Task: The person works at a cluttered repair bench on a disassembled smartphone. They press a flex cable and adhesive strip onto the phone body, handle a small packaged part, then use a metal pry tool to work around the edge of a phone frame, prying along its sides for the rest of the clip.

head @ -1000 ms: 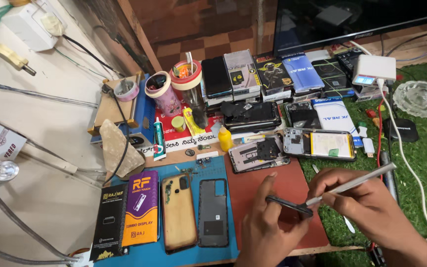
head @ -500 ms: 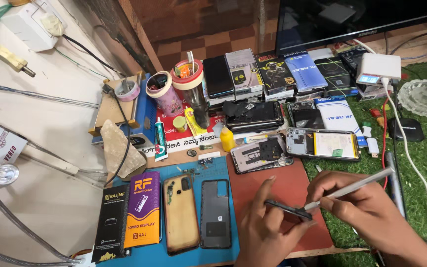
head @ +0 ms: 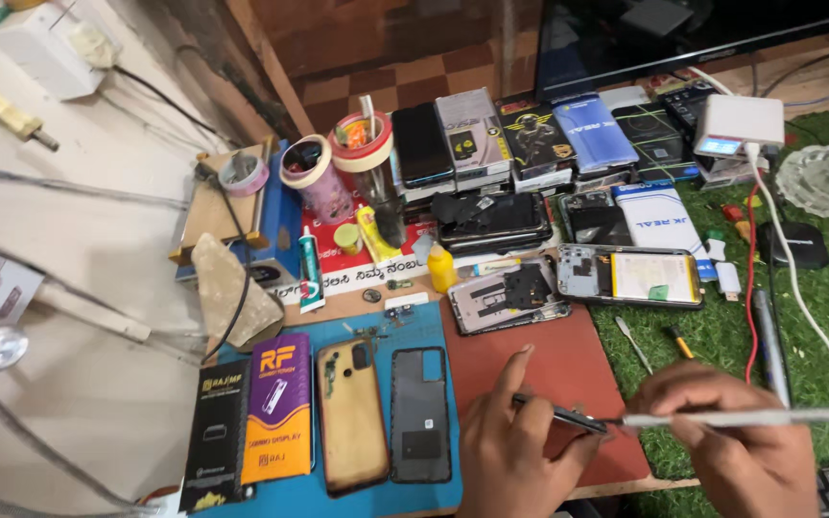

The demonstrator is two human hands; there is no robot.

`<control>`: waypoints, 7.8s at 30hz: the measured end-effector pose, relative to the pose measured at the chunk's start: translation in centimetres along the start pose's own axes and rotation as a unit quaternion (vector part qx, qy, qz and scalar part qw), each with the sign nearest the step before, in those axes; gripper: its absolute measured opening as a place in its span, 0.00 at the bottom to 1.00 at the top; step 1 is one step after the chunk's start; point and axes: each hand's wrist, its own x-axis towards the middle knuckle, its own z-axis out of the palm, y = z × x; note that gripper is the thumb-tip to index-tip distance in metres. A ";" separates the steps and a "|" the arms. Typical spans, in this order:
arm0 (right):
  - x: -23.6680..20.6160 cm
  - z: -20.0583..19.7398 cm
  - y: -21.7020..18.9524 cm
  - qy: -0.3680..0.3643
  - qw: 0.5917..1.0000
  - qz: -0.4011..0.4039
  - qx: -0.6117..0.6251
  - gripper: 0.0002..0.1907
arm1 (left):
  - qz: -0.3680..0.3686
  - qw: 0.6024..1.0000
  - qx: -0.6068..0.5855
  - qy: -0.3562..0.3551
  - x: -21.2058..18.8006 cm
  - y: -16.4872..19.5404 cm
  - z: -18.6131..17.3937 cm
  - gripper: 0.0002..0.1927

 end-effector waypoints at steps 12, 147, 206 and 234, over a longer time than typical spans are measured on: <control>-2.7 -0.4 0.4 0.013 0.984 -0.034 -0.176 0.06 | 0.007 1.000 0.001 -0.010 0.3 0.0 -0.3 0.36; -6.5 -0.3 9.1 0.023 0.996 0.078 -0.035 0.11 | -0.017 0.995 -0.011 0.100 0.8 0.8 -2.3 0.33; -10.7 -4.4 16.4 0.051 0.872 0.079 0.481 0.16 | -0.316 0.841 -0.339 0.278 -0.6 -6.1 -3.5 0.23; 1.5 8.3 8.5 -0.060 0.997 0.038 -0.028 0.31 | -0.068 0.979 -0.131 -0.140 6.6 1.5 -7.3 0.11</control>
